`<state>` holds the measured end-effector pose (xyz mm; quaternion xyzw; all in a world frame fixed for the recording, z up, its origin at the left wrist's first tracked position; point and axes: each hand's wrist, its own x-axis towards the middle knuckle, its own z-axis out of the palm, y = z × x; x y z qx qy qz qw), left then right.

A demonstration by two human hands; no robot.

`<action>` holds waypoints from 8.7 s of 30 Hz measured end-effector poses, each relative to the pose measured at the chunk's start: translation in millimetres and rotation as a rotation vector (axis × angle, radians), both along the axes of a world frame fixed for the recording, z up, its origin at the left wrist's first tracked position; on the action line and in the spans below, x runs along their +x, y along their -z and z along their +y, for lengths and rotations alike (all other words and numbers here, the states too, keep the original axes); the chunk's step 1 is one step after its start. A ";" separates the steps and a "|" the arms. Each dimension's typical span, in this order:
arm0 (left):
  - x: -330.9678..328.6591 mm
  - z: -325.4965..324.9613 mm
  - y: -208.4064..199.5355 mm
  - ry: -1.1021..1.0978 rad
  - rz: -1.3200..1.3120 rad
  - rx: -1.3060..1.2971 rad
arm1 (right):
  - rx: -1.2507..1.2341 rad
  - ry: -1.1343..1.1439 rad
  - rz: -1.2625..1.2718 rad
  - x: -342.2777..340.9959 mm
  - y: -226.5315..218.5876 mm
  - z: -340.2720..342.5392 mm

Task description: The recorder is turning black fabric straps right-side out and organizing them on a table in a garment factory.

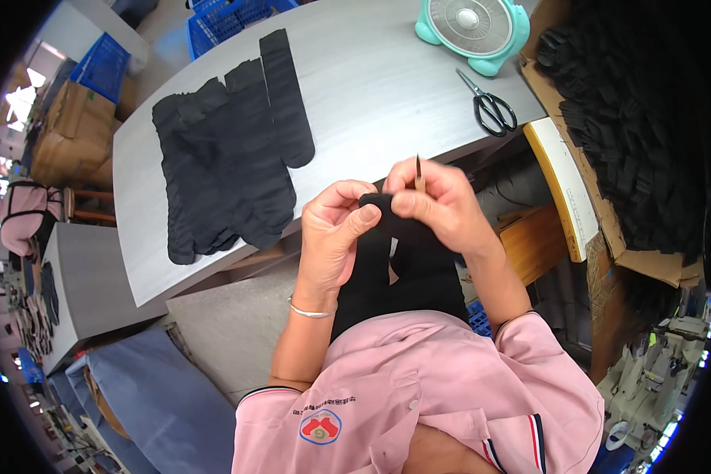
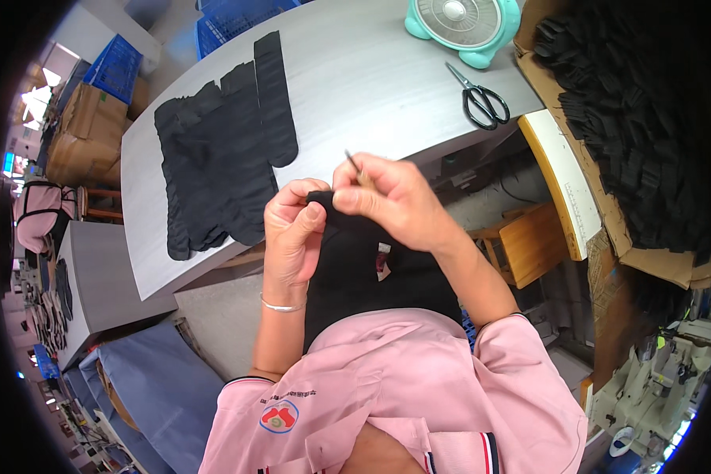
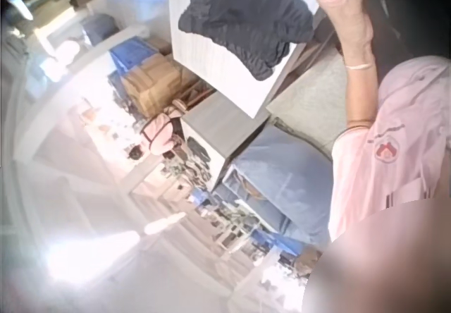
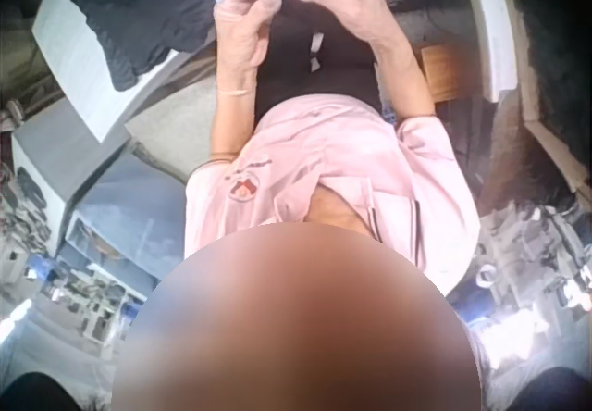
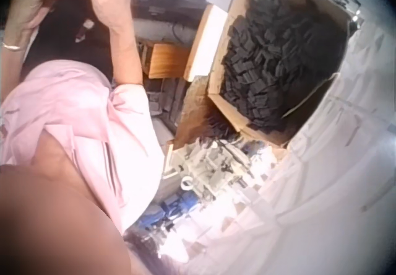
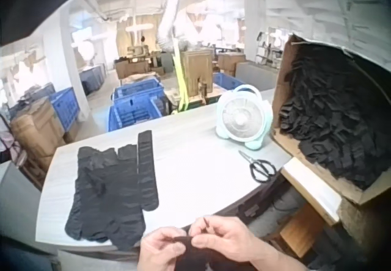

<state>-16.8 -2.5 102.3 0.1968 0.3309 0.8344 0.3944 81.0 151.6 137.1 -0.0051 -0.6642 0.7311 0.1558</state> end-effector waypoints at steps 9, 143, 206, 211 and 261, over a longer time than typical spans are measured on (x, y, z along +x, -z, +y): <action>13.2 4.1 -23.9 -0.152 0.103 -0.046 | -0.045 0.194 0.048 -17.9 -1.0 -22.6; 45.0 -3.0 135.0 -0.032 -0.231 -0.476 | -0.147 0.255 -0.673 67.0 139.0 -38.4; -113.0 64.4 49.3 -0.223 -0.102 -0.229 | -0.030 0.107 -0.982 191.1 124.7 -0.1; -149.0 88.5 86.1 -0.273 -0.184 -0.335 | -0.042 0.120 -0.899 192.1 110.6 -2.8; 66.1 2.5 126.1 -0.048 -0.137 -0.609 | -0.545 0.188 -0.663 91.8 138.6 -30.3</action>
